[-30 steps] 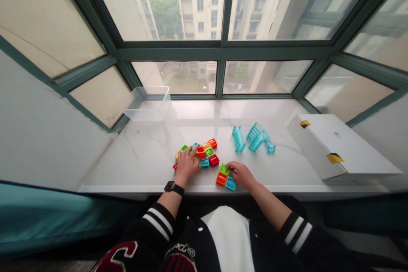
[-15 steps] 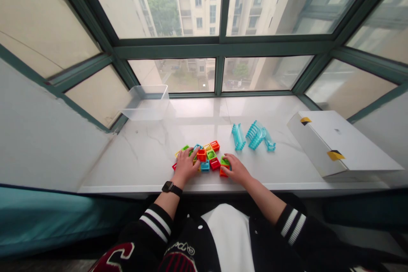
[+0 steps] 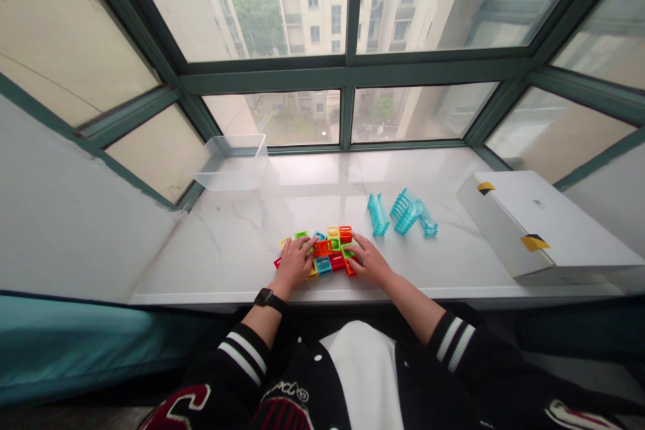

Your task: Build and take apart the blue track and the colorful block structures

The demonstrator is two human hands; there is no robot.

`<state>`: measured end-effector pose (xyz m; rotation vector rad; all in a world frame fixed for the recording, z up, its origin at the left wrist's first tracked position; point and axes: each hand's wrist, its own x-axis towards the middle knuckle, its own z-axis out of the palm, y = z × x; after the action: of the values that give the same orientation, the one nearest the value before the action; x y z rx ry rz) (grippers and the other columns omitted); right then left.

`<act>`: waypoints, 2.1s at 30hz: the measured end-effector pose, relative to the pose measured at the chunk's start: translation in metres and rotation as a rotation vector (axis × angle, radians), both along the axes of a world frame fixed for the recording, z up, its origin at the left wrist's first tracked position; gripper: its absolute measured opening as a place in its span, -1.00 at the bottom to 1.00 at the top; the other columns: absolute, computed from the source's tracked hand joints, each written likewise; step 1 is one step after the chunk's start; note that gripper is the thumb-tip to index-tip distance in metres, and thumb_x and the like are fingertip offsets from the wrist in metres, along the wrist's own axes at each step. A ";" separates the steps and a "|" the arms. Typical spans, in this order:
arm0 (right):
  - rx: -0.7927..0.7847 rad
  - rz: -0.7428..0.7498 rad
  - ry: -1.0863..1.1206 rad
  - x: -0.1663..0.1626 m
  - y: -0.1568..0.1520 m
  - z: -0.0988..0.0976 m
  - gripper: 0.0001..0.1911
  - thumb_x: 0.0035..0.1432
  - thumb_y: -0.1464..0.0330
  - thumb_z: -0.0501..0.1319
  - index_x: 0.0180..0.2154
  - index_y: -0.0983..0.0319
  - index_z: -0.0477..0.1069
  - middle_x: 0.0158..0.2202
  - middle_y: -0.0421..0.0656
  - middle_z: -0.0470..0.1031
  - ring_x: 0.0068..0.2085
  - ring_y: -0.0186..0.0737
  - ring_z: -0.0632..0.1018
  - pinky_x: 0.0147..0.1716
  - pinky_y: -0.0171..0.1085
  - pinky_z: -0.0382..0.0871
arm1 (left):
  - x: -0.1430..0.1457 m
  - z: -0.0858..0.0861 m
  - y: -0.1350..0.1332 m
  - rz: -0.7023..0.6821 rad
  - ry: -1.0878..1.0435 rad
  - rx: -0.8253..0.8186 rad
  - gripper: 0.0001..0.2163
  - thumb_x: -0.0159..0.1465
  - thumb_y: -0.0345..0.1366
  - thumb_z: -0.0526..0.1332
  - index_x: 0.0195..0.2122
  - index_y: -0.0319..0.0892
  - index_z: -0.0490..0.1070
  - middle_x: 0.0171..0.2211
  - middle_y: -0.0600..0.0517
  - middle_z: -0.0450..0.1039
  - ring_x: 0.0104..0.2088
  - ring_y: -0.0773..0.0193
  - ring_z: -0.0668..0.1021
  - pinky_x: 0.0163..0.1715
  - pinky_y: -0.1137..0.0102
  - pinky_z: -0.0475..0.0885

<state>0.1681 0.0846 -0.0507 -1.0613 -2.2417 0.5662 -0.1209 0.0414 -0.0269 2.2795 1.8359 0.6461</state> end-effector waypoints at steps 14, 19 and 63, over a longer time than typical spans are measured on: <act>-0.019 0.027 0.051 -0.007 -0.013 0.005 -0.60 0.24 0.36 0.32 0.11 0.10 0.59 0.37 0.02 0.28 0.33 0.12 0.43 0.35 0.07 0.34 | -0.002 0.008 -0.001 -0.053 -0.190 -0.022 -0.70 0.38 -0.18 0.20 0.11 -0.03 0.45 0.23 -0.09 0.47 0.26 -0.02 0.47 0.43 -0.15 0.13; -0.033 0.016 0.044 -0.002 -0.019 -0.001 -0.59 0.28 0.33 0.30 0.15 0.10 0.58 0.37 0.03 0.24 0.29 0.10 0.45 0.34 0.07 0.36 | 0.000 0.009 0.000 -0.094 -0.176 -0.036 -0.57 0.25 -0.33 0.18 0.16 -0.05 0.41 0.27 -0.09 0.43 0.30 -0.02 0.44 0.45 -0.15 0.09; -0.246 0.031 0.053 0.063 -0.043 0.014 -0.58 0.24 0.32 0.34 0.14 0.11 0.48 0.06 -0.04 0.57 0.05 -0.02 0.62 0.13 -0.02 0.53 | 0.098 0.002 -0.022 -0.333 0.032 -0.011 -0.58 0.49 -0.21 0.11 0.35 -0.05 0.37 0.46 -0.12 0.22 0.46 -0.07 0.27 0.42 -0.12 0.22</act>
<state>0.2316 0.0415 -0.0366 -1.1178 -2.1850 0.8915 -0.0227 0.0195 -0.0252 2.5171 1.4150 0.5451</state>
